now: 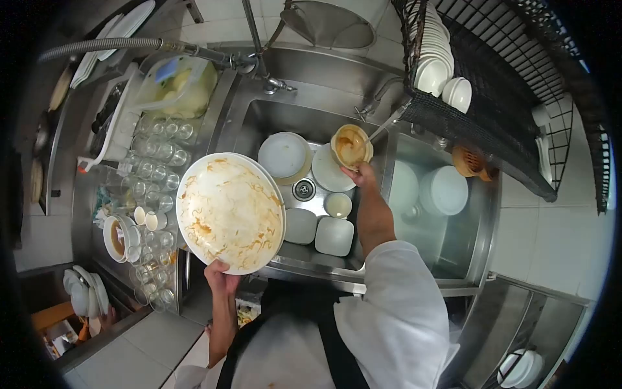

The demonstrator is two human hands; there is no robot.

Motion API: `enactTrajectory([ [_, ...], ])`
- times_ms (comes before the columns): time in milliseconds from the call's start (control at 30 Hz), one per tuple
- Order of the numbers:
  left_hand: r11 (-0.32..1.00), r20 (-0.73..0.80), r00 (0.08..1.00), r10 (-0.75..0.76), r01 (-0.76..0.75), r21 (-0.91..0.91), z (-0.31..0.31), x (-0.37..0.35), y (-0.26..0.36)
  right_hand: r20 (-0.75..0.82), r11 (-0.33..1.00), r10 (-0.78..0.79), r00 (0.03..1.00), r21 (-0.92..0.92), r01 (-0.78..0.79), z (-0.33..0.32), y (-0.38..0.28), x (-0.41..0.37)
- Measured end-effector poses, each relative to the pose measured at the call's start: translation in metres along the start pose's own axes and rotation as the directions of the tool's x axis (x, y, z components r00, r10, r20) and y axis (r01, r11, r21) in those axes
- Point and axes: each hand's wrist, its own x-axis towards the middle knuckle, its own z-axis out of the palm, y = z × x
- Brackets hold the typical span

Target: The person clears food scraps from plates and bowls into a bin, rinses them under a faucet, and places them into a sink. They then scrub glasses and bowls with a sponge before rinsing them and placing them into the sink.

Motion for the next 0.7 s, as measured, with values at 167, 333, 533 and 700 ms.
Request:
enactTrajectory([
  [167, 0.999, -0.028, 0.999, 0.034, -0.034, 0.003, 0.015, -0.007, 0.002, 0.191, 0.921, 0.335, 0.923, -0.273, -0.277, -0.008, -0.040, 0.029],
  [333, 1.000, -0.007, 1.000, 0.017, -0.017, -0.001, 0.013, -0.008, 0.007, -0.096, 0.600, 0.402, 0.910, -0.724, -0.341, 0.001, -0.101, 0.038],
  [533, 1.000, 0.054, 0.998, 0.026, -0.026, -0.006, 0.019, -0.008, 0.009, 0.211, -0.332, -0.385, 0.898, -0.940, 0.079, 0.057, -0.091, -0.033],
  [700, 0.999, -0.018, 0.999, 0.032, -0.032, 0.022, 0.023, -0.013, 0.010, 0.027, 0.112, -0.825, 0.565, -0.971, 0.209, 0.008, -0.020, 0.001],
])
